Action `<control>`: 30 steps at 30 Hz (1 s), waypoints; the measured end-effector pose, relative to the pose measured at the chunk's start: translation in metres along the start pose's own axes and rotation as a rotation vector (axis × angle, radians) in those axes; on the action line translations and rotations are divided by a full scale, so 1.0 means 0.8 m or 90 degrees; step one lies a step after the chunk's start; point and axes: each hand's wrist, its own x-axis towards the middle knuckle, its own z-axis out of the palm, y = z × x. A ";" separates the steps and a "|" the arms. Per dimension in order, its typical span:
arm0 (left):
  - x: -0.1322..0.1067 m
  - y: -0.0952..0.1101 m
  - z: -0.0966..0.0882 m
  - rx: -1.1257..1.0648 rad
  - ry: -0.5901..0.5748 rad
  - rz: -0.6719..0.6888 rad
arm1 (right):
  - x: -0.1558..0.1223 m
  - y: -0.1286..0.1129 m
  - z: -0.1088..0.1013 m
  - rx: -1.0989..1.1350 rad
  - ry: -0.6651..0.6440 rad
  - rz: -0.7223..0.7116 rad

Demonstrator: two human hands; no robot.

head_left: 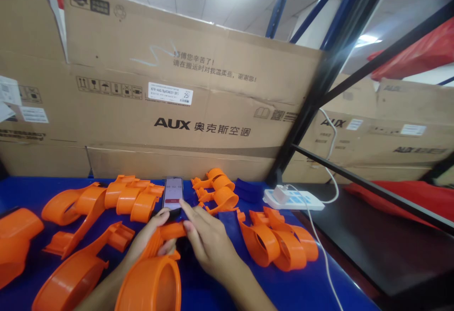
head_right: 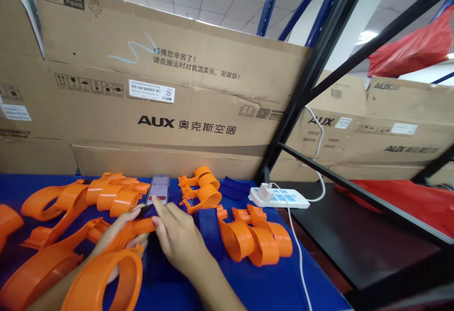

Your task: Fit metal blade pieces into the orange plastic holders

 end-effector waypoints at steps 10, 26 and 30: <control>-0.018 0.033 -0.002 -0.103 0.039 0.084 | 0.010 0.017 -0.028 -0.091 0.004 0.131; -0.012 -0.004 0.021 0.213 0.112 0.147 | 0.011 -0.010 -0.028 0.038 -0.091 0.006; -0.019 0.006 0.023 0.206 0.108 0.140 | 0.009 -0.005 -0.025 0.053 -0.018 0.026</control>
